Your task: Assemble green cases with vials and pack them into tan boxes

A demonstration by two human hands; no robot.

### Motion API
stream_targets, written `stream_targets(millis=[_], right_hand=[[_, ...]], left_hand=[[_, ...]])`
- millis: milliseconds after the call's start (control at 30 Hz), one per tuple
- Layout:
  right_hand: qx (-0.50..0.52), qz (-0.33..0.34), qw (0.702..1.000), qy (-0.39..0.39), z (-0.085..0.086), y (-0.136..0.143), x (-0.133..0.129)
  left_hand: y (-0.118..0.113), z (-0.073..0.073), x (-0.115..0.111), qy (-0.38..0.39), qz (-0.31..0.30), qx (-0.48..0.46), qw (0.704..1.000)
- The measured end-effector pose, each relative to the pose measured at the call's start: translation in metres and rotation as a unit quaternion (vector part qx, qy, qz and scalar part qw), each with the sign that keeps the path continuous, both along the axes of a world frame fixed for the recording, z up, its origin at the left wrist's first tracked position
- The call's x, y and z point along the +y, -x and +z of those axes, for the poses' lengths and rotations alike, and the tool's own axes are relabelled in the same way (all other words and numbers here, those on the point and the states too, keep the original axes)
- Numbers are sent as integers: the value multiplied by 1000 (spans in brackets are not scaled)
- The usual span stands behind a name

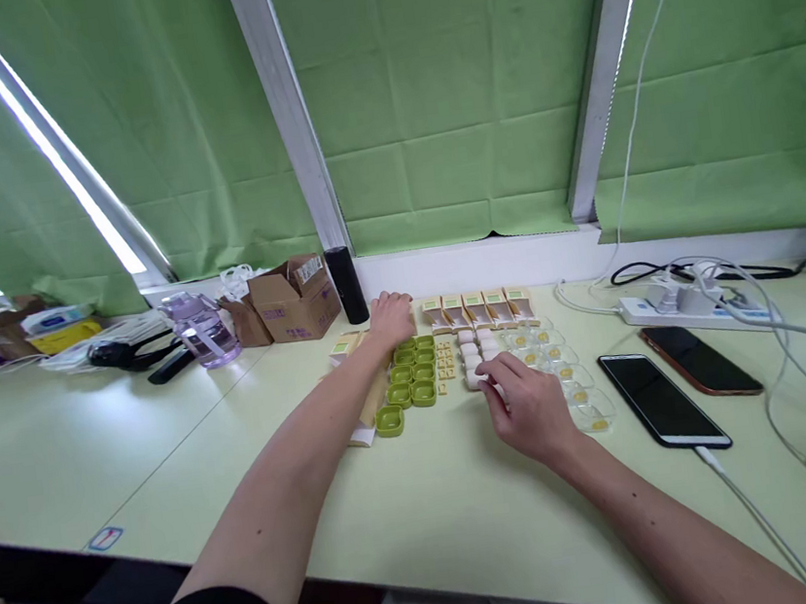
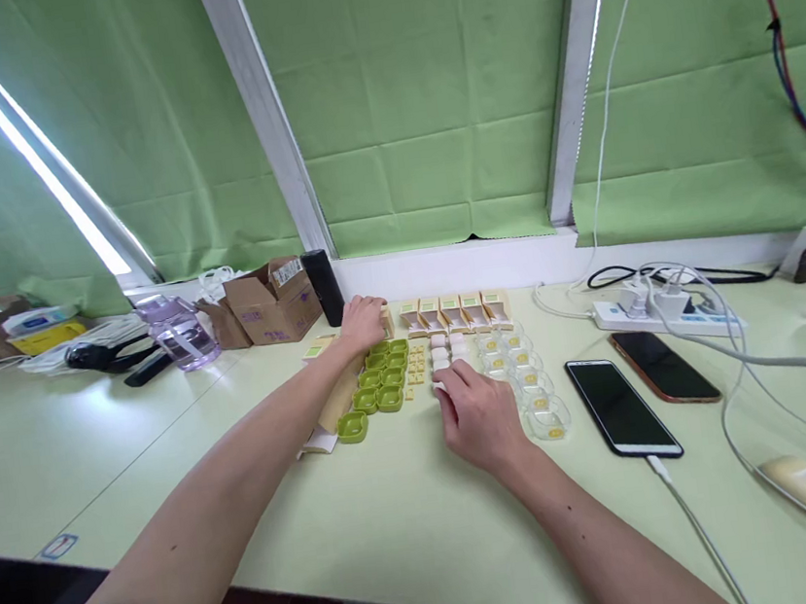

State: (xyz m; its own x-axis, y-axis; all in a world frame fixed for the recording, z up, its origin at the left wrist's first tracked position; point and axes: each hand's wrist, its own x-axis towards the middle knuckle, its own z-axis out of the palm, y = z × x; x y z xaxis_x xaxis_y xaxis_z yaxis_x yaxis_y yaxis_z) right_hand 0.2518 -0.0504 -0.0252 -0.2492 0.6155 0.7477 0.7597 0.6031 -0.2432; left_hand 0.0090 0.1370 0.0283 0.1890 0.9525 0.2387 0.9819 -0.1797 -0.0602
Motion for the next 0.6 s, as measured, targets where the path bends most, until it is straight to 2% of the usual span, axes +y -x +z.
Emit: stream_targets(millis=[133,267,600], right_hand=[[-3,12,1000,1,-1,3,-1],[-3,12,1000,2,-2,4,-1],[-10,14,1000,5,-4,3,1]], left_hand=[[-8,-6,-12,25,-8,21,999],[-12,-14,-14,56,-11,26,998],[-7,-13,21,74,17,5,997]])
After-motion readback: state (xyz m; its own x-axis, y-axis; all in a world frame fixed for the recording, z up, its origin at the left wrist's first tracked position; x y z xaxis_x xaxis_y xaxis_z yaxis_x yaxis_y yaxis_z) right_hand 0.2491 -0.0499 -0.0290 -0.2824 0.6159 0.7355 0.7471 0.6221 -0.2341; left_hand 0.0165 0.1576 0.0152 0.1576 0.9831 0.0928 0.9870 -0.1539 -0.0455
